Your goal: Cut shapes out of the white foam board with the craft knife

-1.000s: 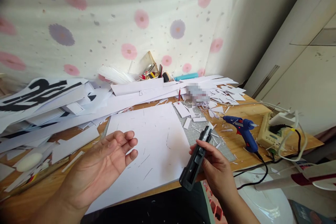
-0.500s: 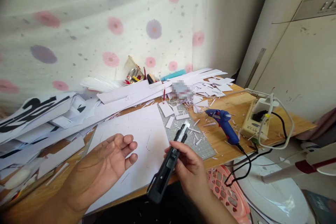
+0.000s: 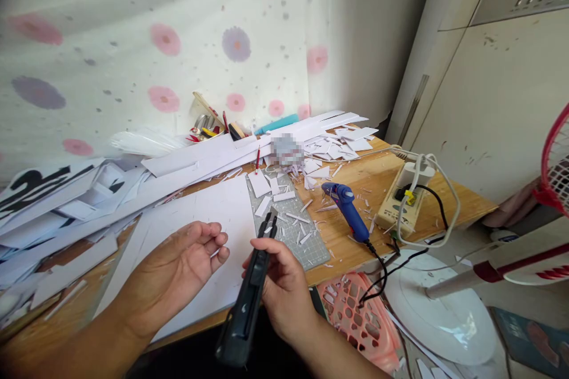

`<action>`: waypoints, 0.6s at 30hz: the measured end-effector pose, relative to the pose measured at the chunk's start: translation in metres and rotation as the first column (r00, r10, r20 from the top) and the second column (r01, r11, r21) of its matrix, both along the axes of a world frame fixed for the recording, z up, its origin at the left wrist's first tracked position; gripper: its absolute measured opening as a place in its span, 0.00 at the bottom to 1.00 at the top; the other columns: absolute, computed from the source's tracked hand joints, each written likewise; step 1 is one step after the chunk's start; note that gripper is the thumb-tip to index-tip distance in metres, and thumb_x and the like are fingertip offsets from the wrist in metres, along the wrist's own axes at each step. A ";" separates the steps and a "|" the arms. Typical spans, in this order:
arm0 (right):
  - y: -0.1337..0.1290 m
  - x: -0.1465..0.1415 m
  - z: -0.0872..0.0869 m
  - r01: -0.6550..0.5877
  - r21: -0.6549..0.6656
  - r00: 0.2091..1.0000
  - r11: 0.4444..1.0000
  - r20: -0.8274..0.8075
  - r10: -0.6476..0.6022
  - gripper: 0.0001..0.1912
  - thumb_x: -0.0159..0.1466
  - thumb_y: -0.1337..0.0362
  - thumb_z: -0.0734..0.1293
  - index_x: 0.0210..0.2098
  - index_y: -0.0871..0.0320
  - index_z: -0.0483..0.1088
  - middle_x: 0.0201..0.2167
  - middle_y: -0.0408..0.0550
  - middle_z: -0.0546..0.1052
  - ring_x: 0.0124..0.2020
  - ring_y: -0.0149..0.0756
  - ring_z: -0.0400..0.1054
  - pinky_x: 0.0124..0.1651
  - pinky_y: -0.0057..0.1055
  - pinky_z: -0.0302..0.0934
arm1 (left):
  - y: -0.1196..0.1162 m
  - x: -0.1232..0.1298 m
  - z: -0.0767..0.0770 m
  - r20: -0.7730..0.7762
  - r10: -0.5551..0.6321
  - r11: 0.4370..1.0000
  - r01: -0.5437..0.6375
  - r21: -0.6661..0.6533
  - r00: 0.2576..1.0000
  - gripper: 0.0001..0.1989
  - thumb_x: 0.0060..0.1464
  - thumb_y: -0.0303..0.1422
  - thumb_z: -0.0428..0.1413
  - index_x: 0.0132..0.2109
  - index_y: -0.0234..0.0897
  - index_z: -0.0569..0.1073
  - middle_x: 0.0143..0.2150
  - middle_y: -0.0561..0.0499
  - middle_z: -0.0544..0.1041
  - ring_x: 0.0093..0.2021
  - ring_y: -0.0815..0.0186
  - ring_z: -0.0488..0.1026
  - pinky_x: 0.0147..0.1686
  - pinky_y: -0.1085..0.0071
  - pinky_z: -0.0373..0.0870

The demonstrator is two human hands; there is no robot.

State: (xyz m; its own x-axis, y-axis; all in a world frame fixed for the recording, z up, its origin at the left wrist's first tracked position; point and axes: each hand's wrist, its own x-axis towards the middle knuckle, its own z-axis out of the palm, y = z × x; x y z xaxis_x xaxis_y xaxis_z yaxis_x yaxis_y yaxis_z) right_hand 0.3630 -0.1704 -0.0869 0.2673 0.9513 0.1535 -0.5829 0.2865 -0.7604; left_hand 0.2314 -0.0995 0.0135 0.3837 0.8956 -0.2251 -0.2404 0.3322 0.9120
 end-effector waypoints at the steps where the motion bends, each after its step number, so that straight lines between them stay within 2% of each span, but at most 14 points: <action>1: 0.000 0.001 -0.001 0.018 -0.010 1.000 1.000 0.011 -0.018 0.16 0.57 0.58 0.74 0.44 0.49 0.73 0.31 0.43 0.76 0.31 0.32 0.72 0.33 0.27 0.67 | -0.003 -0.004 -0.002 -0.037 -0.012 0.999 0.013 0.034 0.999 0.08 0.51 0.39 0.63 0.31 0.41 0.78 0.35 0.52 0.75 0.38 0.67 0.72 0.41 0.70 0.72; 4: 0.003 0.000 -0.004 0.121 0.026 0.991 0.992 0.048 -0.122 0.18 0.54 0.59 0.76 0.42 0.49 0.70 0.26 0.38 0.71 0.29 0.31 0.69 0.39 0.32 0.68 | -0.015 -0.023 -0.013 -0.225 -0.077 0.981 0.114 0.157 0.971 0.08 0.56 0.40 0.59 0.37 0.42 0.80 0.39 0.48 0.78 0.44 0.61 0.73 0.49 0.63 0.70; 6: 0.007 -0.003 -0.005 0.216 0.090 0.975 0.972 0.042 -0.220 0.19 0.52 0.56 0.76 0.40 0.50 0.69 0.21 0.35 0.66 0.25 0.30 0.65 0.40 0.36 0.68 | -0.021 -0.040 -0.023 -0.354 -0.134 0.949 0.223 0.223 0.926 0.10 0.52 0.37 0.63 0.42 0.42 0.80 0.47 0.45 0.79 0.52 0.55 0.71 0.60 0.56 0.60; 7: 0.009 -0.005 -0.005 0.259 0.119 0.964 0.958 0.030 -0.264 0.19 0.52 0.54 0.76 0.39 0.50 0.69 0.20 0.34 0.64 0.22 0.29 0.62 0.40 0.36 0.68 | -0.023 -0.048 -0.029 -0.456 -0.160 0.902 0.318 0.294 0.875 0.13 0.50 0.34 0.64 0.45 0.43 0.80 0.53 0.45 0.77 0.58 0.53 0.67 0.64 0.53 0.51; 8: 0.010 -0.007 -0.005 0.300 0.142 0.952 0.943 0.017 -0.306 0.18 0.52 0.53 0.76 0.38 0.50 0.69 0.19 0.33 0.63 0.21 0.28 0.60 0.39 0.36 0.68 | -0.023 -0.057 -0.035 -0.596 -0.154 0.812 0.444 0.378 0.789 0.19 0.50 0.33 0.64 0.50 0.45 0.77 0.59 0.46 0.73 0.63 0.51 0.62 0.67 0.50 0.43; 9: 0.011 -0.008 -0.006 0.341 0.156 0.937 0.927 0.017 -0.348 0.17 0.54 0.52 0.75 0.37 0.51 0.69 0.18 0.33 0.62 0.20 0.28 0.59 0.39 0.36 0.67 | -0.023 -0.065 -0.042 -0.738 -0.097 0.682 0.584 0.440 0.668 0.24 0.51 0.33 0.62 0.57 0.48 0.73 0.64 0.48 0.68 0.67 0.51 0.57 0.67 0.48 0.39; 10: 0.010 -0.008 -0.006 0.383 0.158 0.918 0.910 0.041 -0.393 0.16 0.55 0.52 0.73 0.38 0.50 0.69 0.19 0.34 0.63 0.20 0.28 0.60 0.39 0.36 0.67 | -0.021 -0.072 -0.048 -0.845 0.009 0.531 0.714 0.457 0.534 0.28 0.54 0.34 0.60 0.62 0.49 0.66 0.68 0.49 0.62 0.69 0.52 0.52 0.67 0.46 0.39; 11: 0.008 -0.007 -0.005 0.416 0.150 0.896 0.897 0.100 -0.433 0.15 0.57 0.53 0.72 0.39 0.50 0.69 0.20 0.35 0.65 0.21 0.29 0.61 0.39 0.35 0.66 | -0.018 -0.079 -0.054 -0.899 0.129 0.405 0.805 0.433 0.419 0.31 0.57 0.36 0.57 0.66 0.49 0.59 0.69 0.48 0.58 0.70 0.52 0.50 0.66 0.45 0.43; 12: 0.006 -0.005 -0.005 0.430 0.138 0.870 0.892 0.200 -0.451 0.14 0.58 0.55 0.72 0.41 0.50 0.69 0.22 0.36 0.67 0.23 0.30 0.64 0.38 0.34 0.66 | -0.015 -0.084 -0.059 -0.911 0.210 0.337 0.848 0.409 0.356 0.32 0.59 0.38 0.55 0.68 0.48 0.55 0.70 0.46 0.57 0.70 0.51 0.51 0.65 0.43 0.47; 14: -0.002 0.002 -0.002 0.385 0.131 0.775 0.913 0.491 -0.397 0.18 0.57 0.59 0.74 0.45 0.51 0.69 0.28 0.41 0.72 0.29 0.34 0.68 0.37 0.33 0.65 | -0.007 -0.092 -0.066 -0.906 0.252 0.314 0.856 0.410 0.341 0.33 0.59 0.41 0.55 0.68 0.45 0.54 0.69 0.41 0.58 0.68 0.49 0.53 0.63 0.43 0.54; 16: -0.010 0.009 0.003 0.252 0.137 0.587 0.958 0.766 -0.264 0.24 0.54 0.60 0.76 0.48 0.52 0.69 0.34 0.45 0.74 0.34 0.37 0.70 0.38 0.32 0.64 | 0.000 -0.096 -0.070 -0.892 0.255 0.299 0.847 0.439 0.372 0.33 0.58 0.41 0.56 0.67 0.44 0.56 0.67 0.40 0.61 0.67 0.48 0.56 0.62 0.43 0.56; 18: -0.015 0.013 0.007 0.138 0.122 0.376 0.983 0.911 -0.166 0.26 0.53 0.59 0.77 0.49 0.52 0.69 0.38 0.48 0.74 0.37 0.40 0.70 0.39 0.33 0.65 | 0.005 -0.098 -0.073 -0.875 0.266 0.278 0.837 0.472 0.405 0.32 0.57 0.40 0.58 0.66 0.44 0.59 0.66 0.40 0.63 0.66 0.47 0.58 0.60 0.43 0.58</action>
